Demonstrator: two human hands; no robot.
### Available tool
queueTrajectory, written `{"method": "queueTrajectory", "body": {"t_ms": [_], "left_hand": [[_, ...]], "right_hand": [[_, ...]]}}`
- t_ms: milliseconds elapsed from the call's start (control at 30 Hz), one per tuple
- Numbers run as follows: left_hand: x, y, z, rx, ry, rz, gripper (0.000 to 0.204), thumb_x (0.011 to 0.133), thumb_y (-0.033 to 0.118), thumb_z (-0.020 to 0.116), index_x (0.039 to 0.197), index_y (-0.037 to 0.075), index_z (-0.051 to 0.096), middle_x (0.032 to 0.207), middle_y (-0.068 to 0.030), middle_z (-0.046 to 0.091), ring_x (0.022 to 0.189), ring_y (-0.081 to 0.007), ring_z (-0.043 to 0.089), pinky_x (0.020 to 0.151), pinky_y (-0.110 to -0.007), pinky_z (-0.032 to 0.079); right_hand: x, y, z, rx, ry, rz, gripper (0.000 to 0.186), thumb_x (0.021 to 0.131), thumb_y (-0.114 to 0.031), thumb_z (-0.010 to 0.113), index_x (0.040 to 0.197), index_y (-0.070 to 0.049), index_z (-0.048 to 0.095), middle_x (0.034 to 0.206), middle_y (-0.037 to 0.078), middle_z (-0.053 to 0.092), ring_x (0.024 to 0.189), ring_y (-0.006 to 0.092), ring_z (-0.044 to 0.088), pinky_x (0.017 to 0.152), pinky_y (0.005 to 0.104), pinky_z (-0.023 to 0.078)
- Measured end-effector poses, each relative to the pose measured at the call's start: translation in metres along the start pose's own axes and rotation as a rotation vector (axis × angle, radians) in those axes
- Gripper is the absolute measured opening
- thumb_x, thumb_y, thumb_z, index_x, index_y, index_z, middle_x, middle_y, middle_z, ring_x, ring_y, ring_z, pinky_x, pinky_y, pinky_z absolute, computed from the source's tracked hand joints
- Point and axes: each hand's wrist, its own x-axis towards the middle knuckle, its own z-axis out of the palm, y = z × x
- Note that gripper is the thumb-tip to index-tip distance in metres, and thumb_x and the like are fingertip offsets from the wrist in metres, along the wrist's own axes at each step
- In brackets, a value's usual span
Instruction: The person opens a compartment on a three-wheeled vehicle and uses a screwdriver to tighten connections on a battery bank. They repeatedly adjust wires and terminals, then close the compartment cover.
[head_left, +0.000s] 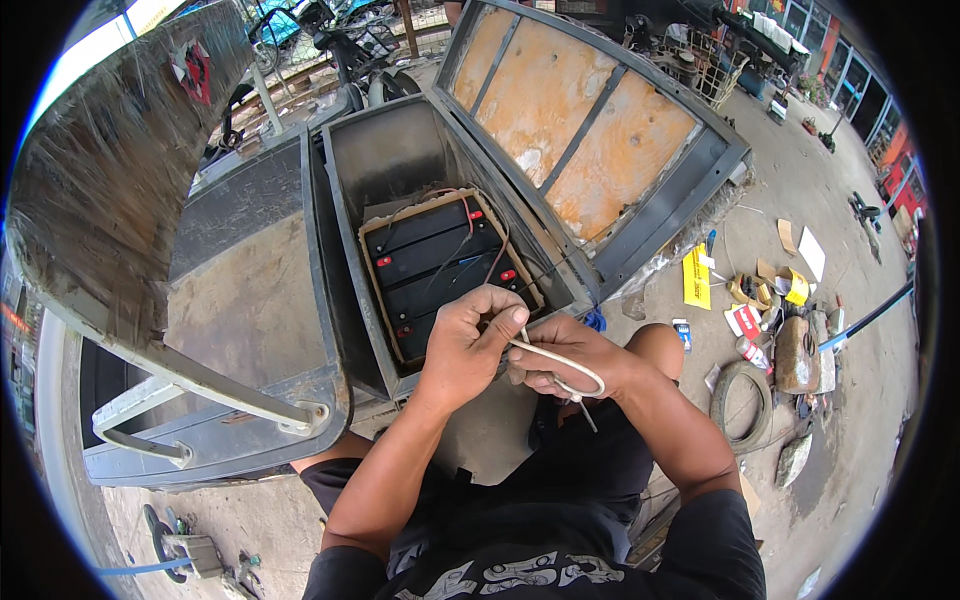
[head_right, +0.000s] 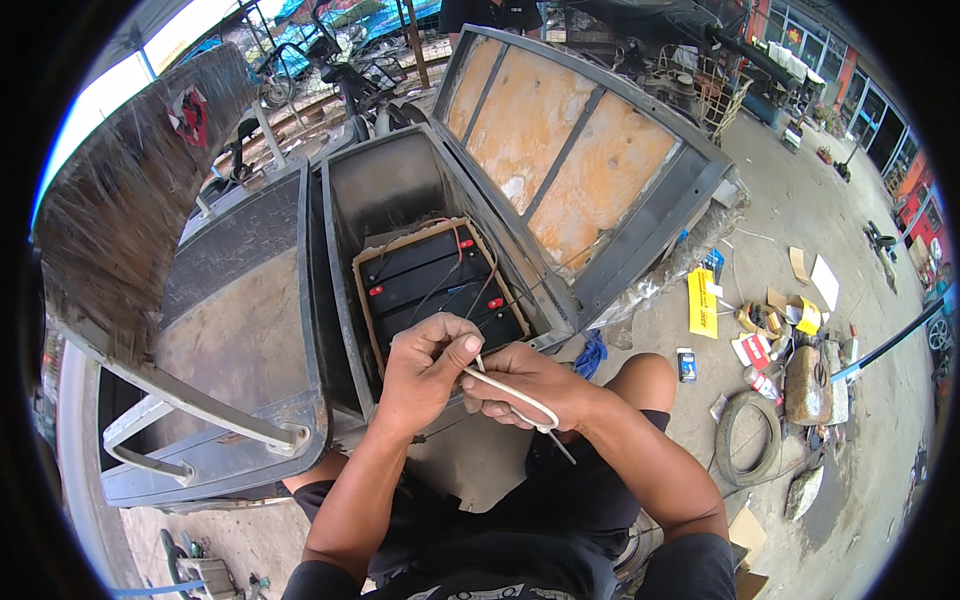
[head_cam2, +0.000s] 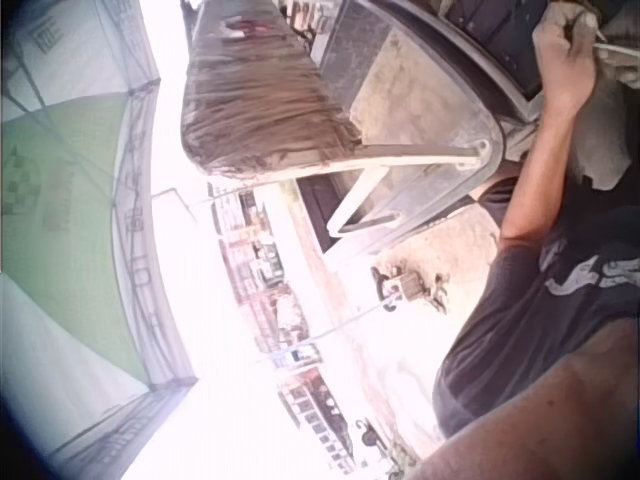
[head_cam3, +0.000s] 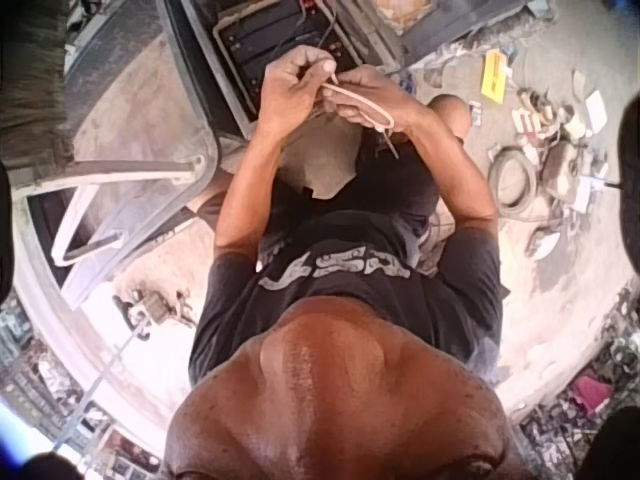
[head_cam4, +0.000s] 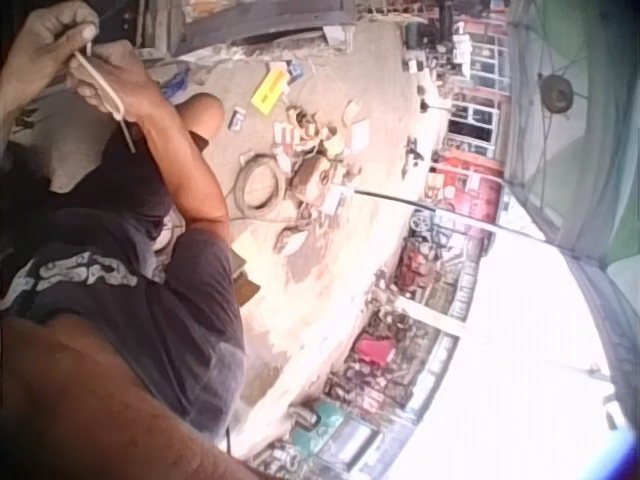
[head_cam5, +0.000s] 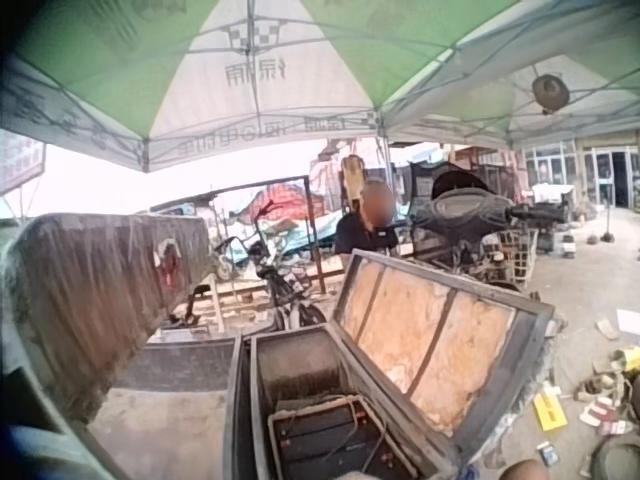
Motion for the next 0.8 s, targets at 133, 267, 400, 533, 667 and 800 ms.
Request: {"method": "queueTrajectory", "body": {"t_ms": [133, 267, 400, 533, 667, 800], "left_hand": [[0.000, 0.004, -0.005, 0.110, 0.055, 0.049, 0.012, 0.096, 0.011, 0.066, 0.091, -0.001, 0.064, 0.076, 0.0013, 0.060, 0.069, -0.0042, 0.050, 0.062, -0.021, 0.043], [0.000, 0.001, -0.006, 0.178, 0.100, 0.073, 0.013, 0.096, 0.011, 0.066, 0.089, 0.000, 0.064, 0.075, 0.0019, 0.059, 0.069, -0.0043, 0.050, 0.062, -0.021, 0.043], [0.000, 0.003, -0.007, 0.122, 0.114, 0.056, 0.014, 0.095, 0.012, 0.067, 0.087, 0.000, 0.065, 0.072, 0.0026, 0.057, 0.064, -0.0034, 0.047, 0.057, -0.021, 0.039], [-0.003, -0.006, -0.007, 0.073, 0.137, 0.038, 0.016, 0.095, 0.014, 0.067, 0.086, 0.000, 0.065, 0.069, 0.0030, 0.056, 0.058, -0.0023, 0.044, 0.050, -0.020, 0.035], [-0.004, -0.005, -0.007, 0.066, 0.165, -0.035, 0.014, 0.094, 0.010, 0.066, 0.089, -0.003, 0.067, 0.075, -0.0035, 0.065, 0.072, -0.0082, 0.056, 0.067, -0.026, 0.047], [-0.005, -0.006, -0.006, -0.078, 0.153, -0.062, 0.018, 0.095, 0.013, 0.067, 0.087, -0.003, 0.066, 0.072, -0.0009, 0.062, 0.065, -0.0059, 0.052, 0.060, -0.023, 0.044]], "right_hand": [[0.005, 0.001, 0.000, -0.456, 0.259, -0.287, 0.027, 0.101, -0.020, 0.056, 0.087, 0.002, 0.061, 0.066, 0.004, 0.054, 0.061, 0.0124, 0.047, 0.057, 0.0295, 0.041], [0.006, 0.003, 0.009, -0.643, 0.390, -0.414, 0.024, 0.099, -0.017, 0.058, 0.089, 0.004, 0.059, 0.069, 0.017, 0.053, 0.062, 0.0186, 0.046, 0.060, 0.0355, 0.044], [0.005, 0.001, 0.010, -0.617, 0.382, -0.423, 0.025, 0.099, -0.018, 0.058, 0.087, 0.004, 0.058, 0.067, 0.016, 0.051, 0.060, 0.0207, 0.042, 0.059, 0.0365, 0.042], [0.005, 0.003, 0.009, -0.627, 0.392, -0.431, 0.027, 0.099, -0.019, 0.058, 0.084, 0.003, 0.057, 0.064, 0.015, 0.047, 0.059, 0.0217, 0.039, 0.057, 0.0366, 0.041], [0.006, 0.004, 0.006, -0.659, 0.394, -0.438, 0.028, 0.099, -0.019, 0.058, 0.082, 0.003, 0.056, 0.063, 0.015, 0.044, 0.059, 0.0215, 0.037, 0.056, 0.0366, 0.039], [0.006, 0.003, 0.004, -0.684, 0.387, -0.456, 0.028, 0.099, -0.019, 0.058, 0.081, 0.002, 0.056, 0.063, 0.014, 0.043, 0.059, 0.0213, 0.036, 0.056, 0.0365, 0.039]]}}
